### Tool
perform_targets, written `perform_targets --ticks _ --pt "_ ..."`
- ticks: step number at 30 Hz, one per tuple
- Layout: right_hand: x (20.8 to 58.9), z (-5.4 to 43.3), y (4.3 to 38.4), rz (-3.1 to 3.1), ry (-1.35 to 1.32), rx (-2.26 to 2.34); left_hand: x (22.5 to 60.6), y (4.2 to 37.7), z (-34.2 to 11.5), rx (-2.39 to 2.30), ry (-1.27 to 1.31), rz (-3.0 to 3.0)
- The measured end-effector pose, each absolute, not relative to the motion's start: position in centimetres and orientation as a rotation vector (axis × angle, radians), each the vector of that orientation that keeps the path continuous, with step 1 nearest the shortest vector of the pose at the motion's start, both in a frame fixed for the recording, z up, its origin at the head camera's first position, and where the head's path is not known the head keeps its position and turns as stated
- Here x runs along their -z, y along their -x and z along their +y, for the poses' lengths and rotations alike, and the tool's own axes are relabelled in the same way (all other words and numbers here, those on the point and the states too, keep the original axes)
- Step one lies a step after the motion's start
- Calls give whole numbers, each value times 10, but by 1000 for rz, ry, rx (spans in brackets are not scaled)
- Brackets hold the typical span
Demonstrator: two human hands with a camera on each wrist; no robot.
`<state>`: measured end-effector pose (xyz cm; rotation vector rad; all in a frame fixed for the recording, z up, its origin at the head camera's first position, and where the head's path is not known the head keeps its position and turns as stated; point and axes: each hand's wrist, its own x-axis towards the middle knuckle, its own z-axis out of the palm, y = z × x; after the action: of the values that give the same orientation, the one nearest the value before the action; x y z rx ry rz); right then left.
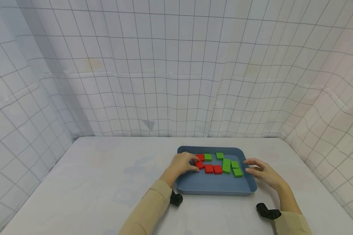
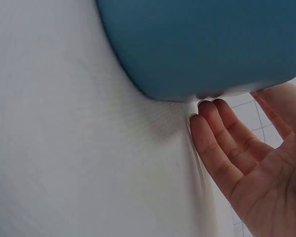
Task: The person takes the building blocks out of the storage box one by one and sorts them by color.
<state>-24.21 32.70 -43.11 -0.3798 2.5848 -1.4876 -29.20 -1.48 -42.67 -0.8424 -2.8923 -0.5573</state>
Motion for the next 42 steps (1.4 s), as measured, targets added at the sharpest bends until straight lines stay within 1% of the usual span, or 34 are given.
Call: perform_targets --ticks 9,16,28,42 --pt "430 327 242 2578 389 1486 429 292 -18 601 875 -2851" --pt "431 328 242 2571 369 1488 431 293 -22 855 884 -2785" --pt "432 328 242 2569 363 1485 429 294 -36 1336 978 -2545" --pt "434 329 243 2565 401 1493 424 296 -90 1394 788 -2460"
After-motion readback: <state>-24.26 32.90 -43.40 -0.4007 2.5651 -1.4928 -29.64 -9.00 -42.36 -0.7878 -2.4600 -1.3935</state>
